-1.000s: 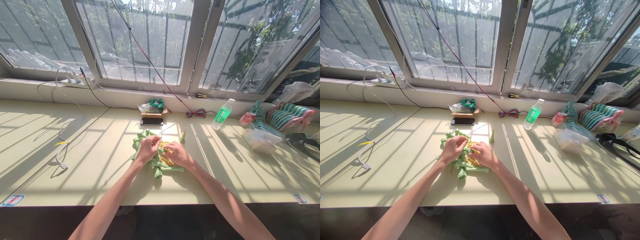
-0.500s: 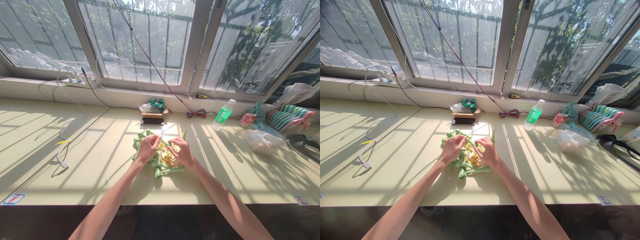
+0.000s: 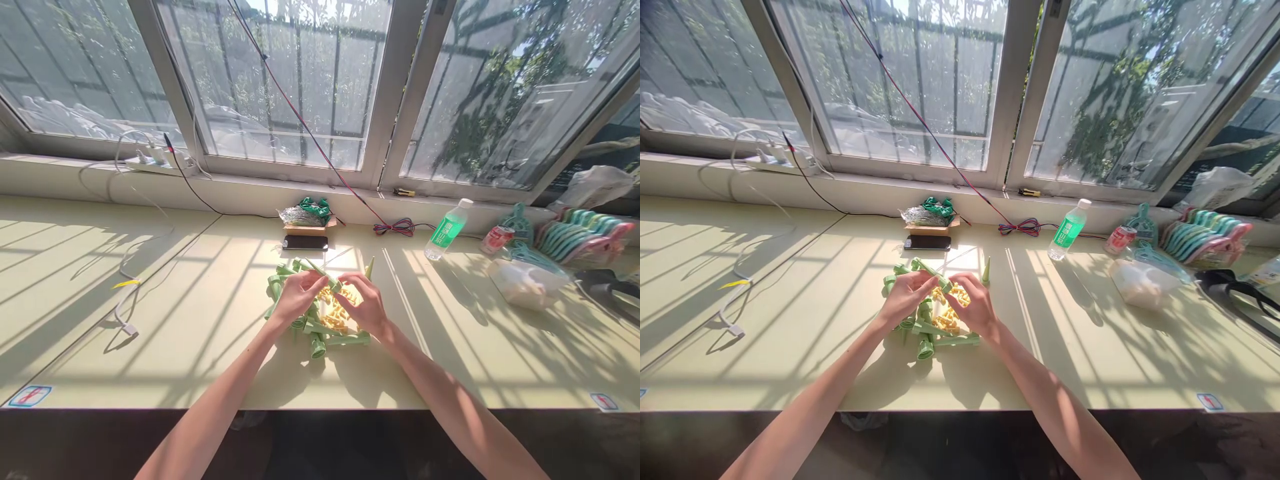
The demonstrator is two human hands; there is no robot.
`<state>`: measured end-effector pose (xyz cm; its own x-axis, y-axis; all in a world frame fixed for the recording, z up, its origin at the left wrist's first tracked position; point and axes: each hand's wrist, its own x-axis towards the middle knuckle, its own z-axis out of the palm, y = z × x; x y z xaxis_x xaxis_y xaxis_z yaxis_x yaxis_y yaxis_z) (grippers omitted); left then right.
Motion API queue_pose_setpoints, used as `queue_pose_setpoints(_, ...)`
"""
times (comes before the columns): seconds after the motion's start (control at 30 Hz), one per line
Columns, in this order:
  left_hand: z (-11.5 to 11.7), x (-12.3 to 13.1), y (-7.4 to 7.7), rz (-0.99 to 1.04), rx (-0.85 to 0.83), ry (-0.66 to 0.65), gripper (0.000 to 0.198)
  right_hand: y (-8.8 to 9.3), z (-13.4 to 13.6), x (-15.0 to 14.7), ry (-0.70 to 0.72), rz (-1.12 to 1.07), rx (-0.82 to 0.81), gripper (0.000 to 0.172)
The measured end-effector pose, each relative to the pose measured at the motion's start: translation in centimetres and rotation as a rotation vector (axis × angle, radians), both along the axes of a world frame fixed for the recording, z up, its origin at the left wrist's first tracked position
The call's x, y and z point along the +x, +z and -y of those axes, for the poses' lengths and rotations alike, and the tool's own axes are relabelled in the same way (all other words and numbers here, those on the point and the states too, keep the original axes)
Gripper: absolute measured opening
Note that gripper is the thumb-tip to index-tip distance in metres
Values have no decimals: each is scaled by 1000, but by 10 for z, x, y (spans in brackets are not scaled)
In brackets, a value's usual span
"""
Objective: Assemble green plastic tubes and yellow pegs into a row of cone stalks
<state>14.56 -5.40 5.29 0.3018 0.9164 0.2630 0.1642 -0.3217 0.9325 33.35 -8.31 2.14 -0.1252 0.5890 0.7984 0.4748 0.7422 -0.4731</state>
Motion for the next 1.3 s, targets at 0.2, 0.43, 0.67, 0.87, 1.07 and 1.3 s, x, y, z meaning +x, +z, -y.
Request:
queue_pose_setpoints(0.2,3,2,7,48,-33,-80,30,-5,-1,-1,-18,33,-44,32)
queue_pose_setpoints(0.43,4,3,8,21,-20,-88,31,-4,0,-1,5,41,-29,31)
queue_pose_setpoints(0.67,3,3,6,20,-12,-88,29,-3,-1,1,41,46,-84,32)
queue_pose_setpoints(0.87,-1,2,1,69,-22,67,28,-6,-9,9,7,48,-109,31)
queue_pose_setpoints(1.07,-5,2,-2,97,-18,140,30,-23,-26,24,-110,172,-243,15)
queue_pose_setpoints(1.3,-6,2,-4,83,14,115,31,-40,-33,29,-86,299,-307,16)
